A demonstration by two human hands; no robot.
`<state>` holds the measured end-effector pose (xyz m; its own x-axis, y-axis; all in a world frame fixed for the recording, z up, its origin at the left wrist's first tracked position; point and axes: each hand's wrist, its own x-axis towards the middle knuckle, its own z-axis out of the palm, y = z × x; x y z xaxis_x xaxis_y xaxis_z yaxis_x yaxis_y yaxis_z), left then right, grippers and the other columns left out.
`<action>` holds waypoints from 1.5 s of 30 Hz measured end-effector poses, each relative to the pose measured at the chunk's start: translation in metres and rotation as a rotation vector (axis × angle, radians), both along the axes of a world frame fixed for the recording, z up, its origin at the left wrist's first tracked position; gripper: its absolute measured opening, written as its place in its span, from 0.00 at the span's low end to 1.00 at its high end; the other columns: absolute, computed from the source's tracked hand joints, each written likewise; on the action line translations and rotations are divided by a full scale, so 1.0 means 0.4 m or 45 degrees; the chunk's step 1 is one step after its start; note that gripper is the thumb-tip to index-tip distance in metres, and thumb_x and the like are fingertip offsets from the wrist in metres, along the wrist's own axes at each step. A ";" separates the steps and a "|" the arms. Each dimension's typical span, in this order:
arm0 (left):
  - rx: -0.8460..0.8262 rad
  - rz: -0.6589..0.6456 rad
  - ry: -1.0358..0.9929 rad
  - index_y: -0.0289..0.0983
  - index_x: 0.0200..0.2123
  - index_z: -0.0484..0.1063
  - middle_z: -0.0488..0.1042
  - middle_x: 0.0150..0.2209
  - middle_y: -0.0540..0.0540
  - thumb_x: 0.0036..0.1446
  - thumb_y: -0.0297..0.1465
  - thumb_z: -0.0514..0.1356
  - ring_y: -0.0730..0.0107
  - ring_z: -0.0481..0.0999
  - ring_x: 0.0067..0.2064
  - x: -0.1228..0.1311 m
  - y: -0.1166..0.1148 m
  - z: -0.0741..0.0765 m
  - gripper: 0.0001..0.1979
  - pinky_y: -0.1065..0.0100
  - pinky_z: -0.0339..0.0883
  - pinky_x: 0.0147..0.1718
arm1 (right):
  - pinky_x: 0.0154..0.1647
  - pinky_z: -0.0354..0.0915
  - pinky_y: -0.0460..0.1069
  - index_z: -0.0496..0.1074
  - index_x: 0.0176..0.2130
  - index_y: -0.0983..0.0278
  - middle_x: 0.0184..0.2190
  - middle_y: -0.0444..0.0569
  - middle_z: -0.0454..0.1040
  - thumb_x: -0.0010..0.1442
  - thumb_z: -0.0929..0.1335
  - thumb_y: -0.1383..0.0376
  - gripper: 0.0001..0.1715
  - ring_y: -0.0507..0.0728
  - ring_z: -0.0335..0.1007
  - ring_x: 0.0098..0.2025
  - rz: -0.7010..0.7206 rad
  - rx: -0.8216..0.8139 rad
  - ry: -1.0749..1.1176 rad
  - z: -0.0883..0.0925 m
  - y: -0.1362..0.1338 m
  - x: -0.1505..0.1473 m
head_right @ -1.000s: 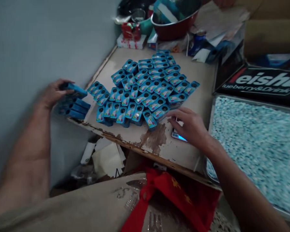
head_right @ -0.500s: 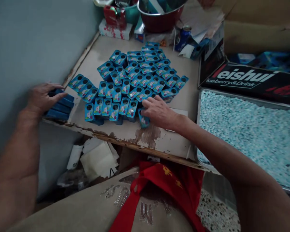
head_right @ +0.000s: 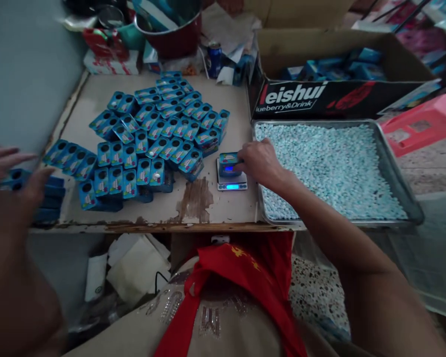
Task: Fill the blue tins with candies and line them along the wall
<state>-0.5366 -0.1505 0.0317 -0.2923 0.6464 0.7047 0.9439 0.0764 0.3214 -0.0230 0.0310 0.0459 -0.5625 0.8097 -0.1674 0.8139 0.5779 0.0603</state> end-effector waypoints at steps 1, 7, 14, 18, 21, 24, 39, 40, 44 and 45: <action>0.025 -0.088 0.124 0.48 0.44 0.87 0.89 0.57 0.51 0.51 0.62 0.78 0.38 0.85 0.66 0.056 0.008 0.000 0.28 0.30 0.52 0.79 | 0.48 0.56 0.56 0.88 0.43 0.64 0.45 0.56 0.86 0.76 0.78 0.63 0.08 0.67 0.80 0.50 -0.027 -0.021 0.046 -0.010 0.010 0.004; 0.072 -0.377 0.388 0.52 0.52 0.87 0.89 0.58 0.47 0.61 0.51 0.78 0.35 0.89 0.60 0.303 -0.004 -0.014 0.20 0.28 0.59 0.76 | 0.49 0.60 0.56 0.88 0.51 0.61 0.44 0.55 0.84 0.74 0.80 0.59 0.10 0.64 0.78 0.45 -0.171 0.028 0.319 -0.032 0.016 0.206; 0.063 -0.614 0.490 0.51 0.55 0.86 0.89 0.56 0.50 0.67 0.40 0.78 0.48 0.89 0.59 0.545 0.067 -0.018 0.15 0.37 0.65 0.78 | 0.59 0.60 0.61 0.78 0.69 0.63 0.71 0.74 0.72 0.78 0.75 0.61 0.24 0.78 0.68 0.69 0.065 -0.141 0.080 -0.183 -0.032 0.382; -0.171 -0.614 0.317 0.53 0.54 0.86 0.87 0.58 0.49 0.70 0.39 0.76 0.45 0.85 0.65 0.622 0.121 -0.018 0.11 0.31 0.58 0.82 | 0.47 0.58 0.57 0.78 0.47 0.63 0.46 0.65 0.80 0.78 0.72 0.64 0.05 0.69 0.73 0.47 -0.065 -0.250 0.176 -0.197 -0.005 0.405; -0.285 -0.644 0.126 0.55 0.53 0.86 0.87 0.57 0.47 0.70 0.38 0.76 0.44 0.83 0.67 0.652 0.135 -0.024 0.11 0.32 0.57 0.84 | 0.37 0.52 0.54 0.73 0.38 0.59 0.29 0.49 0.70 0.70 0.74 0.65 0.08 0.60 0.62 0.31 -0.629 -0.337 0.853 -0.190 0.031 0.437; -0.318 -0.690 0.067 0.53 0.56 0.85 0.86 0.58 0.46 0.71 0.39 0.75 0.45 0.85 0.65 0.681 0.143 -0.035 0.12 0.34 0.63 0.81 | 0.29 0.45 0.51 0.69 0.32 0.59 0.25 0.44 0.62 0.63 0.70 0.64 0.08 0.54 0.49 0.25 -1.139 -0.671 1.759 -0.191 0.053 0.462; -0.363 -0.763 -0.745 0.49 0.80 0.59 0.72 0.74 0.34 0.72 0.47 0.76 0.43 0.76 0.76 0.810 0.271 -0.304 0.44 0.44 0.76 0.74 | 0.33 0.44 0.54 0.59 0.30 0.57 0.29 0.42 0.53 0.71 0.64 0.58 0.17 0.54 0.36 0.27 -0.982 -0.933 2.079 -0.134 0.059 0.379; -0.370 -0.761 -0.772 0.49 0.80 0.59 0.72 0.74 0.34 0.71 0.47 0.77 0.43 0.76 0.76 0.813 0.280 -0.316 0.44 0.43 0.76 0.74 | 0.34 0.46 0.55 0.59 0.30 0.57 0.29 0.44 0.55 0.70 0.63 0.58 0.16 0.55 0.39 0.27 -0.921 -0.892 1.972 -0.130 0.057 0.373; -0.391 -0.756 -0.813 0.49 0.78 0.62 0.73 0.74 0.35 0.70 0.46 0.78 0.44 0.75 0.76 0.810 0.309 -0.337 0.43 0.44 0.76 0.75 | 0.39 0.48 0.58 0.72 0.36 0.56 0.35 0.54 0.67 0.62 0.65 0.54 0.10 0.59 0.44 0.30 -0.763 -0.787 1.817 -0.128 0.045 0.355; -0.388 -0.757 -0.820 0.49 0.78 0.63 0.73 0.73 0.36 0.69 0.46 0.79 0.44 0.76 0.76 0.808 0.315 -0.339 0.43 0.45 0.76 0.74 | 0.40 0.49 0.59 0.74 0.38 0.56 0.37 0.55 0.68 0.60 0.67 0.53 0.11 0.59 0.45 0.31 -0.757 -0.795 1.848 -0.130 0.044 0.353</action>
<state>-0.2134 -0.0246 -0.1039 -0.1298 0.9461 0.2968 0.5015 -0.1956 0.8428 0.1183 0.0486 -0.0063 -0.1921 0.9654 -0.1764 0.0862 -0.1625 -0.9829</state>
